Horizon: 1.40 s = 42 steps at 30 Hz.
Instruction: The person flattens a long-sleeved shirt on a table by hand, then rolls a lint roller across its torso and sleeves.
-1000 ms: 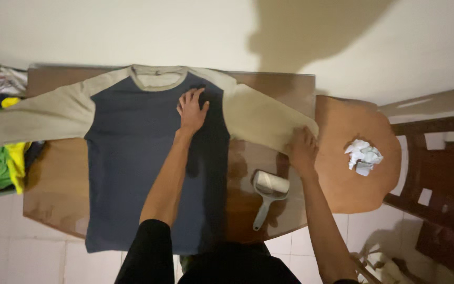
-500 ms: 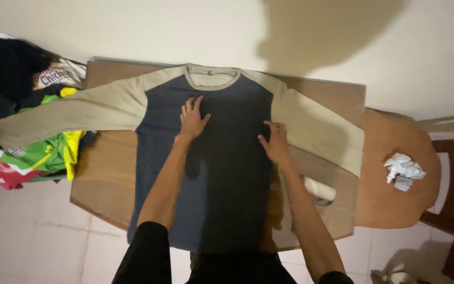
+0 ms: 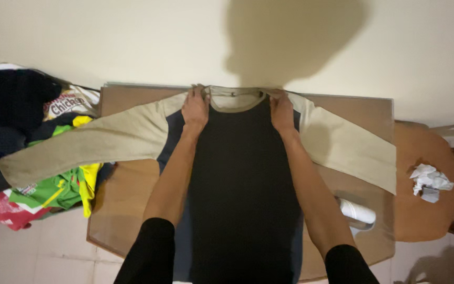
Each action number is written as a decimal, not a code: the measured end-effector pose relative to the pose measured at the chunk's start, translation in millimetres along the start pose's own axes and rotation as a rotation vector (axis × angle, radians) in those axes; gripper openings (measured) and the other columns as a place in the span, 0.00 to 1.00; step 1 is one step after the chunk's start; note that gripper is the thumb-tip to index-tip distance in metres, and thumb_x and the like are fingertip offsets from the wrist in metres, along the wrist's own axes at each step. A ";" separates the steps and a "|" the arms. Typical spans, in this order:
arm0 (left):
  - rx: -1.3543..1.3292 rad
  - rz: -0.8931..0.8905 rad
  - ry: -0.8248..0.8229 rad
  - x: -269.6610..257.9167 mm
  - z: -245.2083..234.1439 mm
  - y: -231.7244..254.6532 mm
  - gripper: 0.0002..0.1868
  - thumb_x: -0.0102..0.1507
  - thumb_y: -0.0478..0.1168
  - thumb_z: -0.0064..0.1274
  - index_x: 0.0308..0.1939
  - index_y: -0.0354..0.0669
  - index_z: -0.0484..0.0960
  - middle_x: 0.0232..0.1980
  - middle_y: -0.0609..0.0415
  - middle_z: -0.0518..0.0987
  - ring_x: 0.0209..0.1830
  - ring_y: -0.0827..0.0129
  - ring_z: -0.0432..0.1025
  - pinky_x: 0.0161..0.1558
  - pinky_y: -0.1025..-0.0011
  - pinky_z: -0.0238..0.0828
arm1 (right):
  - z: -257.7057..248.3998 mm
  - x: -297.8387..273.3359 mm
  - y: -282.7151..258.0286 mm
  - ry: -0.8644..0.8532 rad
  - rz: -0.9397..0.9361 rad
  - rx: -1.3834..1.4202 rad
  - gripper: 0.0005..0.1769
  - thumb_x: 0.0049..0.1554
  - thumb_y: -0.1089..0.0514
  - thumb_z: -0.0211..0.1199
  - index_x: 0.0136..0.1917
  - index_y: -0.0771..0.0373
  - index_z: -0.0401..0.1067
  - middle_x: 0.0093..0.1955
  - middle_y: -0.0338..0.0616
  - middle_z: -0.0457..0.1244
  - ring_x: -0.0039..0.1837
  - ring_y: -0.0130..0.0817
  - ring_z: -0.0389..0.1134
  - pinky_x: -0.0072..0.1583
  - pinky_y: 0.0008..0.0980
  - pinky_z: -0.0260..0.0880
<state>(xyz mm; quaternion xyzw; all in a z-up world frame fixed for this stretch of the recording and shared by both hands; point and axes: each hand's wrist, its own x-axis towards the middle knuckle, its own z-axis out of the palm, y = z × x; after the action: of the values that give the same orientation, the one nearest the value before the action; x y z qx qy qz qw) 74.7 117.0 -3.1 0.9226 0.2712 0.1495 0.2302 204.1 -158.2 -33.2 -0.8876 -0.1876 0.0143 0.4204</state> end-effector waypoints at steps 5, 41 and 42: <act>-0.182 0.032 -0.102 -0.5 -6.3 -14.1 0.14 0.66 0.43 0.56 0.53 0.45 0.75 0.54 0.44 0.78 0.54 0.43 0.73 0.51 0.49 0.71 | 3.0 -3.9 -39.9 0.020 0.093 -0.214 0.17 0.59 0.57 0.66 0.59 0.62 0.69 0.56 0.60 0.66 0.57 0.63 0.67 0.53 0.58 0.67; 0.100 0.336 -0.176 -32.6 22.5 2.6 0.27 0.70 0.49 0.49 0.73 0.49 0.69 0.72 0.43 0.65 0.70 0.47 0.59 0.66 0.47 0.57 | 23.2 -43.0 -54.6 -0.043 -0.077 -0.452 0.29 0.63 0.52 0.61 0.73 0.64 0.61 0.73 0.59 0.53 0.72 0.54 0.56 0.70 0.54 0.56; 0.129 0.391 -0.173 -31.0 29.9 5.3 0.26 0.71 0.50 0.48 0.72 0.48 0.70 0.72 0.44 0.65 0.70 0.49 0.60 0.65 0.48 0.58 | 28.5 -42.0 -55.0 -0.114 -0.150 -0.339 0.29 0.65 0.53 0.59 0.75 0.66 0.60 0.76 0.63 0.52 0.69 0.55 0.56 0.68 0.52 0.58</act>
<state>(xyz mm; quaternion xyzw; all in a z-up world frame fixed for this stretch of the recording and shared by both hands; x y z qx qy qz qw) 63.9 85.1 -30.4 0.9798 0.0757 0.0939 0.1596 142.2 -120.0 -15.8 -0.9270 -0.2766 0.0013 0.2533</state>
